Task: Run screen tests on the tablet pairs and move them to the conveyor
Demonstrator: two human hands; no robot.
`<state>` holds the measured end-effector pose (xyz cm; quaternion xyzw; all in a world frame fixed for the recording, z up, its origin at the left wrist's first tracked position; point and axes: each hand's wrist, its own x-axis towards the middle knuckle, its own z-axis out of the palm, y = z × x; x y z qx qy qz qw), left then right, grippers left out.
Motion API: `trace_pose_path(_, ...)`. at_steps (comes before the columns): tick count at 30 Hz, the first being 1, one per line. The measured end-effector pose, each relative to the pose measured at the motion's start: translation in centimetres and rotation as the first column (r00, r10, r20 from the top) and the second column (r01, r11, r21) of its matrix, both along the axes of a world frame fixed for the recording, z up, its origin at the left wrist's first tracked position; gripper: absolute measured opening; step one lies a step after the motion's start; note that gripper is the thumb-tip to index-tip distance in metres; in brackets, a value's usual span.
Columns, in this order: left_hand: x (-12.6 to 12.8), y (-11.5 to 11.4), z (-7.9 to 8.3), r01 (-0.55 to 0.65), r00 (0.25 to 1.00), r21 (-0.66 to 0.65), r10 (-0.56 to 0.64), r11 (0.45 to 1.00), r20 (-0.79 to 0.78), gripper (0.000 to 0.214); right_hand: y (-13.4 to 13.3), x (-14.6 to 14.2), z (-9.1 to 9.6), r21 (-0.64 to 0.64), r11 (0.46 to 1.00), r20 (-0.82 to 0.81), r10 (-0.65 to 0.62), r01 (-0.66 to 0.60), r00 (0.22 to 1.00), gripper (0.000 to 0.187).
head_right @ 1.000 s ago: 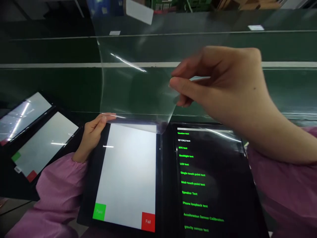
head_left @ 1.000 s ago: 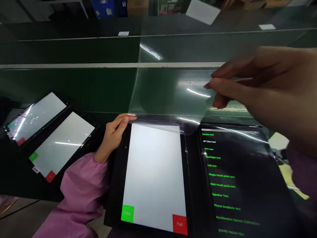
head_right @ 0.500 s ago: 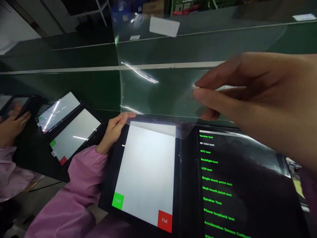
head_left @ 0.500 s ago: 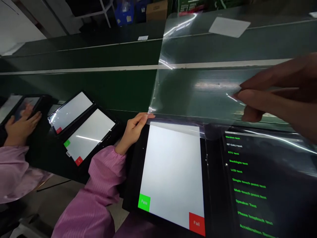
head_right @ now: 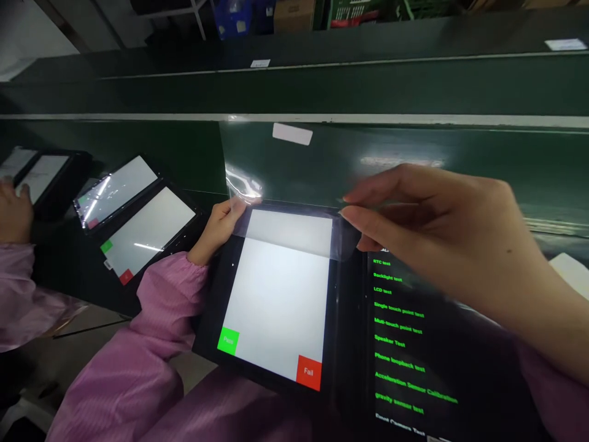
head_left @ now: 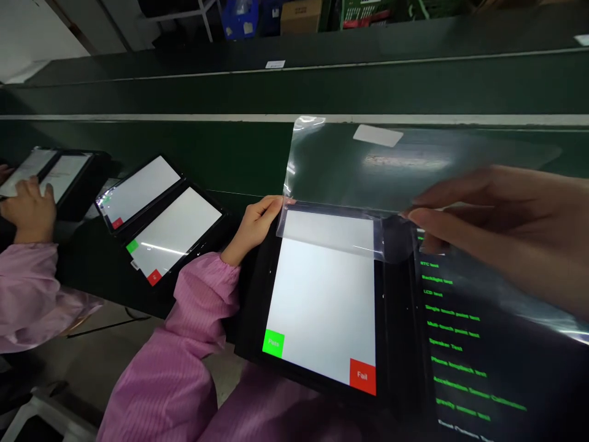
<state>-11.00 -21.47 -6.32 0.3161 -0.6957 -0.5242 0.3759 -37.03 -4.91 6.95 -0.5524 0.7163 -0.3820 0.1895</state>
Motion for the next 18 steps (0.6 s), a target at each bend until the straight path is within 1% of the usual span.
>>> trace_pose_path(7, 0.0, -0.3, -0.4, -0.021, 0.999, -0.009, 0.021, 1.000, 0.030, 0.037, 1.8, 1.6, -0.4, 0.112, 0.984, 0.062, 0.130, -0.136, 0.990, 0.027)
trace_pose_path(9, 0.0, -0.3, -0.5, -0.032, 0.999, -0.020, 0.033, 0.999, 0.035, 0.037, 2.3, 2.0, -0.6, 0.143, 0.974, 0.047, 0.170, -0.175, 0.984, 0.024)
trace_pose_path(12, 0.0, 0.1, -0.2, -0.074, 0.996, -0.051, 0.076, 0.996, 0.042, 0.041, 2.8, 2.4, -1.0, 0.158, 0.959, -0.032, 0.244, -0.236, 0.969, 0.022)
trace_pose_path(15, 0.8, 1.6, 0.6, -0.180, 0.982, -0.096, 0.184, 0.979, 0.036, 0.042, 3.3, 2.8, -1.3, 0.117, 0.949, -0.126, 0.307, -0.293, 0.943, 0.019)
trace_pose_path(17, 2.0, 3.6, 1.2, -0.220, 0.974, -0.093, 0.225, 0.971, 0.042, 0.042, 3.7, 3.0, -1.7, 0.106, 0.939, -0.180, 0.341, -0.326, 0.923, 0.020)
trace_pose_path(18, 2.8, 4.8, 1.5, -0.219, 0.973, -0.074, 0.223, 0.973, 0.051, 0.043, 3.9, 3.1, -2.0, 0.114, 0.933, -0.209, 0.357, -0.340, 0.910, 0.022)
